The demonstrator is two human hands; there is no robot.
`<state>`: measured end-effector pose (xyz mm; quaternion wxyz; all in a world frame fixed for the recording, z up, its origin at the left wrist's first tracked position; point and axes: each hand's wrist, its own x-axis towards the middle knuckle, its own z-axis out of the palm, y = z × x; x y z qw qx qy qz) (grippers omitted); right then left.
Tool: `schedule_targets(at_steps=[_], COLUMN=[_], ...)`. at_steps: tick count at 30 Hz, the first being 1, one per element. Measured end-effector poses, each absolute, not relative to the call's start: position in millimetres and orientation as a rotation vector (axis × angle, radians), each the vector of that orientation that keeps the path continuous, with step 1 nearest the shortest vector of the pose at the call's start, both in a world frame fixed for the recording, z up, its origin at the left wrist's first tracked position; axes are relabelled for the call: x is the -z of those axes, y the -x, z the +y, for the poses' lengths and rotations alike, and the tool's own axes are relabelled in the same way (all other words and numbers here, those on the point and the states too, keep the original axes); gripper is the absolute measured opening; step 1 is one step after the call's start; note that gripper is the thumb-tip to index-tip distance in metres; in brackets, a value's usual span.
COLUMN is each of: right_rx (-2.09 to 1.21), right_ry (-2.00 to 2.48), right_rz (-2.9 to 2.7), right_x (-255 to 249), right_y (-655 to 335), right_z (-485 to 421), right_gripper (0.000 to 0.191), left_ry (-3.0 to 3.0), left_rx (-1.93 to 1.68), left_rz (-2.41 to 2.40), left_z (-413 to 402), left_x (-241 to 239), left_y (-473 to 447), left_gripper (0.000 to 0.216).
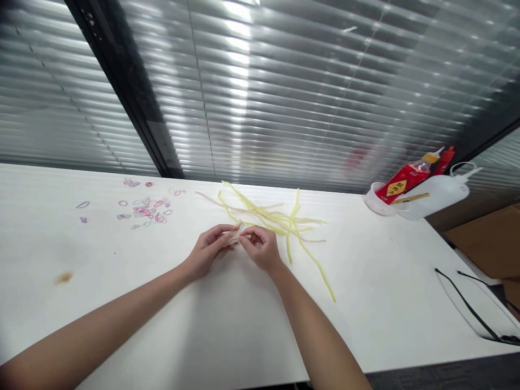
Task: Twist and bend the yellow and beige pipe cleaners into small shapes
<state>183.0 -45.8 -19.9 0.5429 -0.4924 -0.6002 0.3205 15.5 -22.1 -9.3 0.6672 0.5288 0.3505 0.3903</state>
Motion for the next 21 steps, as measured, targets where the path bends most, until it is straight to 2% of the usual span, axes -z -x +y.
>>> schedule_targets(at_steps=[6, 21], right_rx=[-0.847, -0.999], right_ry=[1.175, 1.146], right_rz=[-1.397, -1.092], right_x=[21.3, 20.4], right_y=[-181.5, -179.1], right_z=[-45.8, -40.9], right_gripper=[0.01, 0.025], left_ry=[-1.134, -1.295], left_rx=[-0.871, -0.846], left_rz=[0.705, 0.716], left_z=[-21.8, -21.9], left_x=[9.7, 10.1], left_y=[-17.7, -15.6], left_gripper=[0.035, 0.038])
